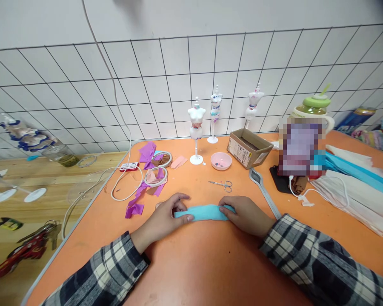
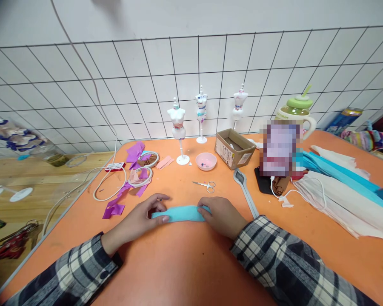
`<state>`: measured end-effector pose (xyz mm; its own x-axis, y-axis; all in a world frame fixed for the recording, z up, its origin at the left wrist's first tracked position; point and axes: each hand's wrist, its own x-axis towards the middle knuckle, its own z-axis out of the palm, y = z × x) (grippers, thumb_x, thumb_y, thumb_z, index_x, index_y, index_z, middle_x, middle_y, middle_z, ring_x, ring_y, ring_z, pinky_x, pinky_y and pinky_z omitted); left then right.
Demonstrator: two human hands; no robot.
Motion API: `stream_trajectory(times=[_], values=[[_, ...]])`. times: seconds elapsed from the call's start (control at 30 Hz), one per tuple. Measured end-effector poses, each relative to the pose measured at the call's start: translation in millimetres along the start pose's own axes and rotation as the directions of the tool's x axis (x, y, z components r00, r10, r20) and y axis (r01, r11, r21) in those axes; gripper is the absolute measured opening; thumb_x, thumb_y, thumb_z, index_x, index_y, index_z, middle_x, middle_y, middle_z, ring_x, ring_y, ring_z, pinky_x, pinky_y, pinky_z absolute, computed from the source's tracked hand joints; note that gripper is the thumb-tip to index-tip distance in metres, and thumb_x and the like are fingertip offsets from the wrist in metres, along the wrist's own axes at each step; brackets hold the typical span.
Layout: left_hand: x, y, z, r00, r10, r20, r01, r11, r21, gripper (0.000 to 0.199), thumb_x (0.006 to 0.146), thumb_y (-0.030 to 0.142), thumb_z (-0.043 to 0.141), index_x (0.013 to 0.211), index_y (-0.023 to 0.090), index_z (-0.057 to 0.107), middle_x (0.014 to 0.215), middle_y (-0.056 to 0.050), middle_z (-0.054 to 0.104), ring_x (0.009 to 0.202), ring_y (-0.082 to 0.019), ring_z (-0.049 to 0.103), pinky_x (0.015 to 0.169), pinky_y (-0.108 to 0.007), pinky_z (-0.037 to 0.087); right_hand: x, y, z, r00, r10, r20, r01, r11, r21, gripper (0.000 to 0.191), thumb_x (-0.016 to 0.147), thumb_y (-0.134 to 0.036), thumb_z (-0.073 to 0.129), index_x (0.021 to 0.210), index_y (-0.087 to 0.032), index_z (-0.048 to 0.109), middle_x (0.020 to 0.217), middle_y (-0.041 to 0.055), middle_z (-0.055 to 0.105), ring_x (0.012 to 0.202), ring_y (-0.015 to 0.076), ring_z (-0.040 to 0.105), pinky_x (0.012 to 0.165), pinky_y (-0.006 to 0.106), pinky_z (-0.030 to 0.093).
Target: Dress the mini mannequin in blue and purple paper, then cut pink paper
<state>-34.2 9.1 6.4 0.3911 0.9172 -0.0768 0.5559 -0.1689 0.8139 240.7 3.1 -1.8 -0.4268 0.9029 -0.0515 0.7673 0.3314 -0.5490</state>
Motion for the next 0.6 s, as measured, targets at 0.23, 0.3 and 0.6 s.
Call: stream_trajectory(times=[0.23, 0.3, 0.6], values=[[5, -13, 7.8, 0.982, -0.029, -0.186, 0.004, 0.992, -0.129, 0.042, 0.083, 0.029, 0.059, 0.122, 0.02, 0.049, 0.084, -0.001, 0.063, 0.076, -0.017, 0.061, 0.071, -0.03, 0.048, 1, -3, 4, 1.0, 0.025, -0.01, -0.025, 0.999, -0.046, 0.021, 0.092, -0.028, 0.045, 0.098, -0.021, 0.064, 0.096, 0.0041, 0.07, 0.088, 0.0201, 0.061, 0.074, 0.03, 0.038], [3, -10, 7.9, 0.96, 0.018, -0.28, -0.037, 0.998, -0.06, 0.041, 0.084, 0.027, 0.058, 0.123, 0.021, 0.048, 0.096, -0.005, 0.064, 0.089, -0.02, 0.062, 0.079, -0.036, 0.049, 0, -3, 5, 1.0, 0.023, -0.011, -0.024, 0.998, -0.054, 0.021, 0.092, -0.028, 0.046, 0.098, -0.02, 0.064, 0.096, 0.0045, 0.069, 0.087, 0.0202, 0.061, 0.074, 0.029, 0.038], [-8, 3, 19.0, 0.948, 0.126, -0.292, -0.116, 0.992, 0.053, 0.08, 0.082, 0.043, 0.067, 0.146, 0.023, 0.022, 0.131, -0.015, 0.05, 0.108, -0.025, 0.055, 0.089, -0.042, 0.049, 2, 2, 5, 1.0, 0.028, -0.01, -0.028, 1.0, -0.007, 0.021, 0.096, -0.029, 0.041, 0.096, -0.019, 0.059, 0.091, 0.004, 0.067, 0.083, 0.0186, 0.059, 0.072, 0.029, 0.037]])
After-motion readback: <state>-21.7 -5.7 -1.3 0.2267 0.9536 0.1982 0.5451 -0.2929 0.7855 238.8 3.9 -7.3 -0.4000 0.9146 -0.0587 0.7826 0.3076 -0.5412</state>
